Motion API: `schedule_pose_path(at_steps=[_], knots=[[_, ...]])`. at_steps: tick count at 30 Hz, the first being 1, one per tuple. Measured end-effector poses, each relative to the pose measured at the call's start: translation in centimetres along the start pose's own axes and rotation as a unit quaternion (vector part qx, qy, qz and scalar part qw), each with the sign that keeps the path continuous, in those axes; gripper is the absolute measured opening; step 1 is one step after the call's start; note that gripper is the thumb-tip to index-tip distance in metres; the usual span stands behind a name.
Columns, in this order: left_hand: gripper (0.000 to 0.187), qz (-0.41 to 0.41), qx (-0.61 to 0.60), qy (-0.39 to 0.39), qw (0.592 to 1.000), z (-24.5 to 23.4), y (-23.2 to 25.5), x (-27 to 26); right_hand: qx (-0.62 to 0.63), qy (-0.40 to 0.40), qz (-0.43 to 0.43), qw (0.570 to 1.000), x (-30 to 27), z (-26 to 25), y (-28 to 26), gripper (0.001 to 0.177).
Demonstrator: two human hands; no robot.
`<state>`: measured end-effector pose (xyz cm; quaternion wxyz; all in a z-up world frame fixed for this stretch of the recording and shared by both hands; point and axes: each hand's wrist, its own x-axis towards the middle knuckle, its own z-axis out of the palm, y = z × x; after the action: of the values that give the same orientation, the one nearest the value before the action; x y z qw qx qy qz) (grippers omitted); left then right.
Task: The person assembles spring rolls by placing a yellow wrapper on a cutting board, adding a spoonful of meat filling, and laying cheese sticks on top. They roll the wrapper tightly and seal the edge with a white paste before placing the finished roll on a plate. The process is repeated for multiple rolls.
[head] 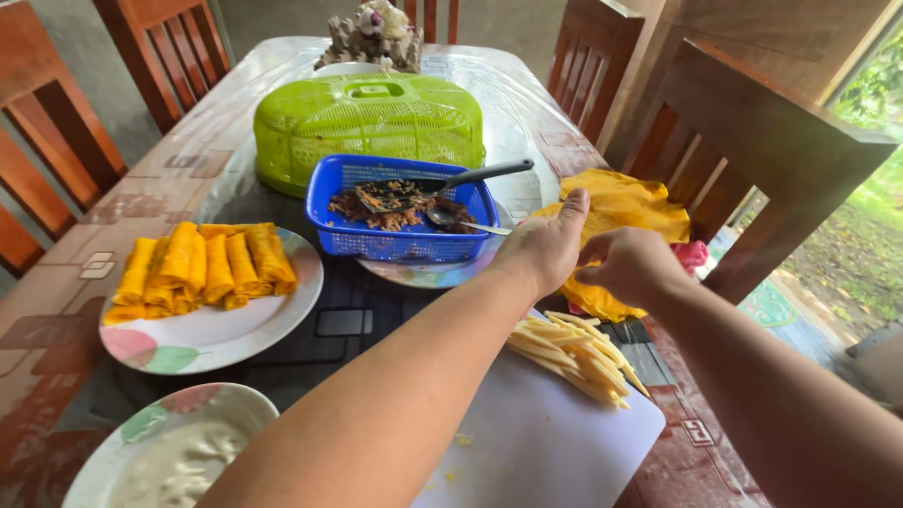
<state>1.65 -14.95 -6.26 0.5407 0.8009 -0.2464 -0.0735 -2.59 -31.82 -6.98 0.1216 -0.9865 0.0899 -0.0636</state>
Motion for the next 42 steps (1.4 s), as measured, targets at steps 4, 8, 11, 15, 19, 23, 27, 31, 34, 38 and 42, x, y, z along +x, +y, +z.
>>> schedule_pose_path(at_steps=[4,8,11,15,19,23,27,31,34,38,42], knots=[[0.097,-0.089,0.004,-0.005,0.996,1.8,-1.5,1.5,0.035,0.021,0.045,0.998,-0.2,2.1,-0.4,0.035],[0.099,-0.060,-0.007,-0.012,0.998,2.2,-2.5,2.1,0.040,0.109,-0.070,0.991,-0.3,3.0,-0.9,0.039],[0.104,-0.081,-0.015,-0.020,0.996,2.5,-3.1,1.9,0.027,0.108,-0.050,0.993,0.0,3.2,-0.9,0.033],[0.111,-0.132,-0.024,-0.024,0.991,2.8,-3.6,1.7,0.038,0.103,-0.039,0.993,0.8,3.5,-0.2,0.026],[0.113,-0.136,-0.034,-0.032,0.990,3.1,-4.1,2.2,0.240,0.085,0.043,0.966,1.8,3.1,1.3,0.025],[0.116,-0.101,-0.059,-0.041,0.992,3.6,-5.2,3.0,0.469,0.107,0.081,0.873,2.3,-0.3,2.5,0.018],[0.102,-0.030,-0.168,-0.035,0.985,3.1,-4.6,2.3,0.620,0.144,0.019,0.771,-0.4,-5.2,1.8,0.014],[0.117,-0.087,-0.319,-0.051,0.942,-0.1,-2.0,-2.5,0.638,0.142,0.001,0.756,-5.9,-9.0,-1.1,0.020],[0.092,-0.052,-0.439,-0.105,0.891,-3.5,-1.4,-7.6,0.659,0.086,0.059,0.744,-10.0,-9.3,-3.7,0.029],[0.051,-0.105,-0.508,-0.164,0.839,-7.2,-2.1,-15.4,0.684,-0.010,0.132,0.718,-13.4,-6.1,-5.6,0.036],[0.039,-0.167,-0.467,-0.109,0.861,-8.8,-3.9,-22.9,0.698,-0.079,0.142,0.698,-15.9,0.2,-6.4,0.038]])
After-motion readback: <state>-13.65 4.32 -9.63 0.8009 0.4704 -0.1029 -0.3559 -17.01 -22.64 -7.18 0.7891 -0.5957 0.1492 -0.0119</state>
